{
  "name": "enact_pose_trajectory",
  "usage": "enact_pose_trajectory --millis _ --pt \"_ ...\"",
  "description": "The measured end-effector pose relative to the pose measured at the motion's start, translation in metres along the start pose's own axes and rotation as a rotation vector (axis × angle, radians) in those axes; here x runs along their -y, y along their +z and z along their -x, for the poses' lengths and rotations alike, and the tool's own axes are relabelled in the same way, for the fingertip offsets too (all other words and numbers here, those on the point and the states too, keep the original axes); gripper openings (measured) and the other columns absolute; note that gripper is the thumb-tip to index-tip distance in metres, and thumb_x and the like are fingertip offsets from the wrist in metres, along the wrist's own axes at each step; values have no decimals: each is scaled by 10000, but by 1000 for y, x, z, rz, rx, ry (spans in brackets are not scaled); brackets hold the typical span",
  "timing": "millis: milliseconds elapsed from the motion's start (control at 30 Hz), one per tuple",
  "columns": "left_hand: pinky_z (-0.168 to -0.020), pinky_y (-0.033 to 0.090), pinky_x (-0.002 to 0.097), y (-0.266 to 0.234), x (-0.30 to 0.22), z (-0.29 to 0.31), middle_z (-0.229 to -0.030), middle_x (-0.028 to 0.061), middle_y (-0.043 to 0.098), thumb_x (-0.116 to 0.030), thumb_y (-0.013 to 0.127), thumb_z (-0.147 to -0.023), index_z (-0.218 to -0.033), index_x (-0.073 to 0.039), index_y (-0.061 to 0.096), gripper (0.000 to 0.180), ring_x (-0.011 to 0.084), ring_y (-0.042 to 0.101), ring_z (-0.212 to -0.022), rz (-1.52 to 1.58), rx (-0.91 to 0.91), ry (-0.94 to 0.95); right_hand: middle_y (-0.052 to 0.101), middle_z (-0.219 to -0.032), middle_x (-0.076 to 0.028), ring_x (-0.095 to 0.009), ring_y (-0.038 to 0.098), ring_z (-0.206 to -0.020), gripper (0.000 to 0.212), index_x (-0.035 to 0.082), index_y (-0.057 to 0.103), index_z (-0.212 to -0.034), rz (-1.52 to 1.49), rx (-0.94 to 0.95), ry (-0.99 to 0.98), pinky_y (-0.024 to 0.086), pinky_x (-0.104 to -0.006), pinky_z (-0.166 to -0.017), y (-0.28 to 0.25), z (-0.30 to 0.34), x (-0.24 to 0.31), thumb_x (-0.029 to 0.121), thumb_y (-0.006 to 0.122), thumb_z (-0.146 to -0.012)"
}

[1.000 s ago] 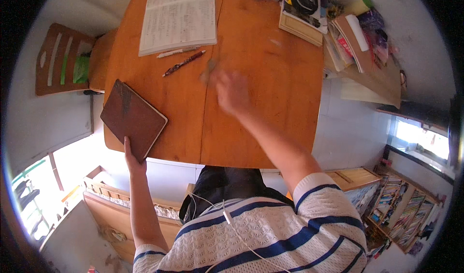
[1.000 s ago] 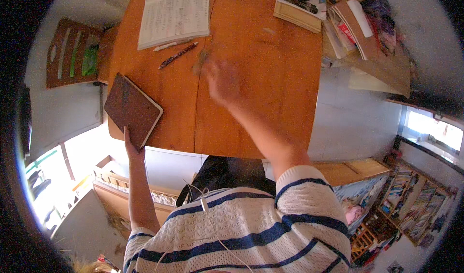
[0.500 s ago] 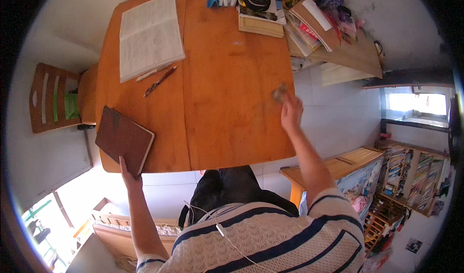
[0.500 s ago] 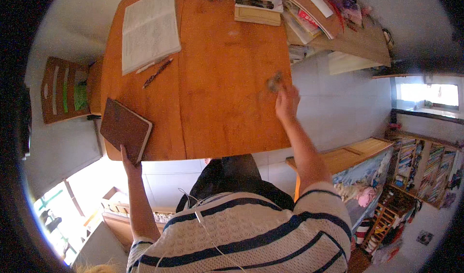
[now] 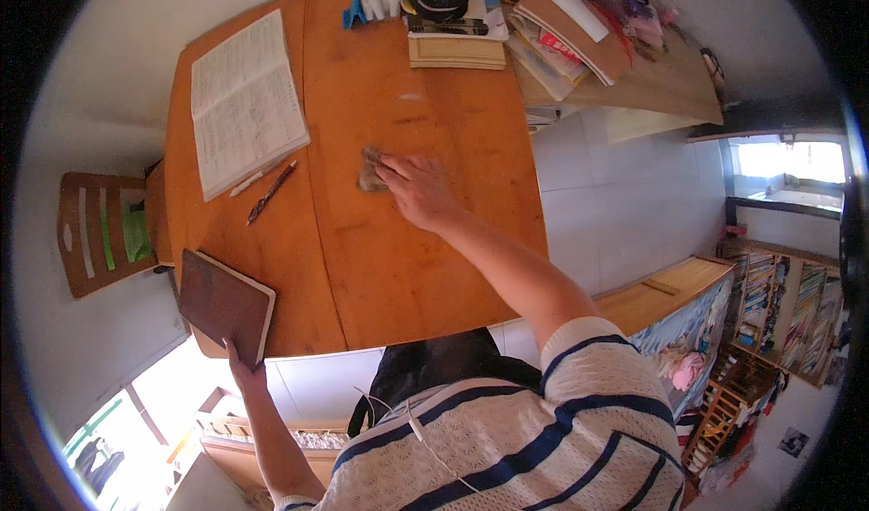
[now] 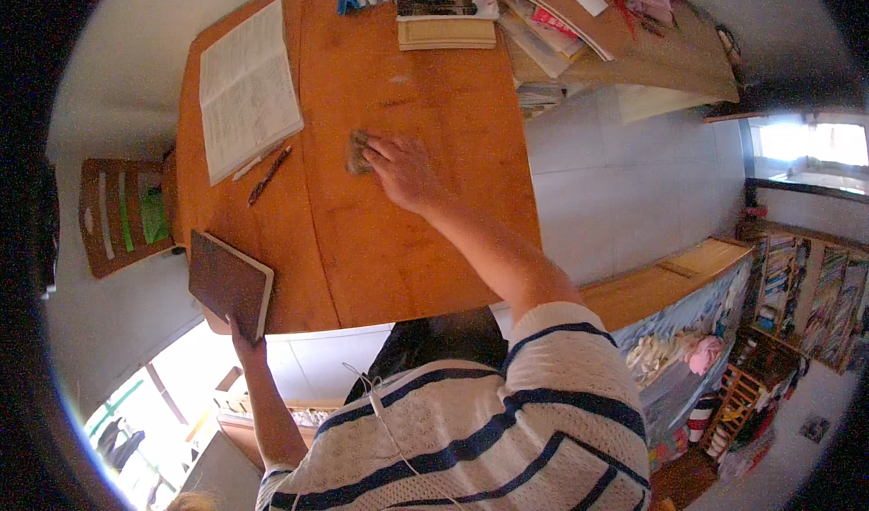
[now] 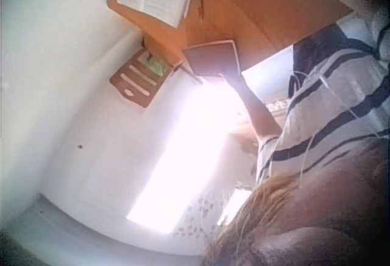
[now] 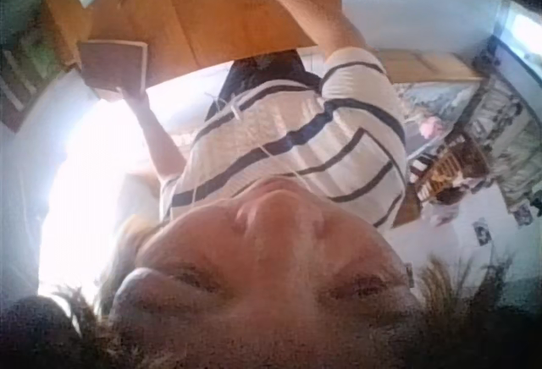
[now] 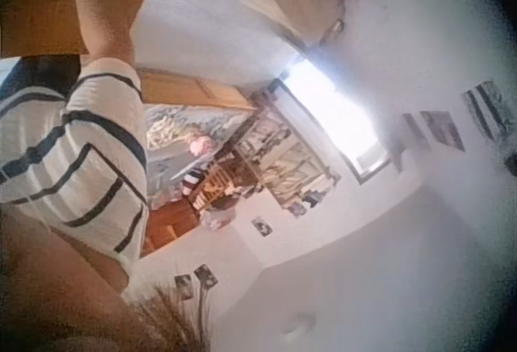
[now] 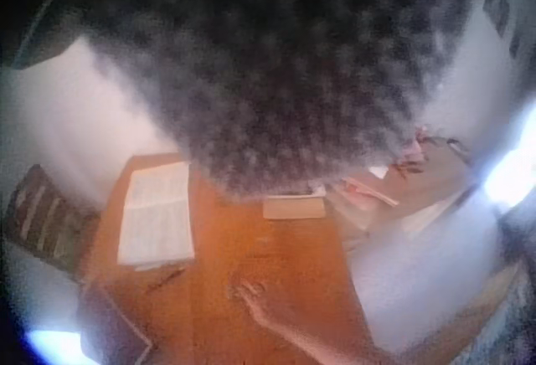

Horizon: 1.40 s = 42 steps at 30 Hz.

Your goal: The person cleans a wooden chair and a wooden table using a cloth. They first wipe the chair, then move to the table, clearing various items like books and containers to wipe the surface. Finally, they wipe the chair again.

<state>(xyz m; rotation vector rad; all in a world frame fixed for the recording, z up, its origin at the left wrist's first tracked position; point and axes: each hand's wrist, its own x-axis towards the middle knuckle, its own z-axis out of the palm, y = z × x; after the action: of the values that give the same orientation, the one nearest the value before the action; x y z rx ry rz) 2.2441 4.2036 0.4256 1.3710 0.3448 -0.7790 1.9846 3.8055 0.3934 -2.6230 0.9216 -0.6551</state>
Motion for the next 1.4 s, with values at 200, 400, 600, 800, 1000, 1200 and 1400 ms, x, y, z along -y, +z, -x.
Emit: enact_pose_trajectory --millis 200,400,600,800,1000,1200,1400 --pt "-922 415 420 1 -2 -5 -1217 119 480 -273 619 -791 -1222 -40 423 527 288 478 -1097 103 -41 30 578 -1089 -88 -330 509 -945 246 91 610 -1007 177 -202 279 421 -405 -793 -70 17 -152 45 500 -792" --pt "-932 409 433 20 -27 39 -1233 134 451 -261 600 -804 -1260 -66 364 549 294 458 -1118 47 225 159 534 -1149 -82 -334 467 -1018 325 102 557 -1107 129 -170 323 367 -479 -803 -82 152 -76 47 502 -792" --pt "-927 405 401 92 -46 37 -1235 130 441 -251 602 -803 -1265 -36 353 567 276 435 -1132 -50 536 68 532 -1147 -56 -289 482 -984 321 89 590 -1017 -27 -61 282 368 -427 -803 -85 220 62 6 553 -709" --pt "-936 386 401 275 19 33 -1234 120 453 -233 641 -773 -1276 -34 376 601 273 435 -1134 -382 798 -54 545 -1138 -41 -244 471 -1026 289 89 598 -1035 -67 12 110 372 -408 -829 -43 211 104 81 581 -746" --pt "-951 367 383 386 46 33 -1250 133 448 -207 687 -719 -1274 -31 385 655 265 454 -1117 -917 1038 -169 497 -1203 -33 -215 436 -1067 367 95 570 -1120 -173 118 135 363 -393 -842 -48 214 103 125 618 -758" --pt "-971 325 387 465 52 34 -1258 134 449 -244 736 -658 -1273 -28 392 737 269 435 -1137 -1556 1103 118 425 -1273 -40 -239 406 -1091 335 100 555 -1132 -252 135 114 348 -424 -814 -40 223 95 191 540 -809" --pt "-947 357 401 499 77 -51 -1237 153 458 -252 692 -720 -1254 -64 429 624 291 439 -1137 -1960 1226 659 429 -1266 -47 -238 399 -1096 341 109 549 -1139 -238 152 114 342 -415 -822 -37 224 97 213 536 -814"
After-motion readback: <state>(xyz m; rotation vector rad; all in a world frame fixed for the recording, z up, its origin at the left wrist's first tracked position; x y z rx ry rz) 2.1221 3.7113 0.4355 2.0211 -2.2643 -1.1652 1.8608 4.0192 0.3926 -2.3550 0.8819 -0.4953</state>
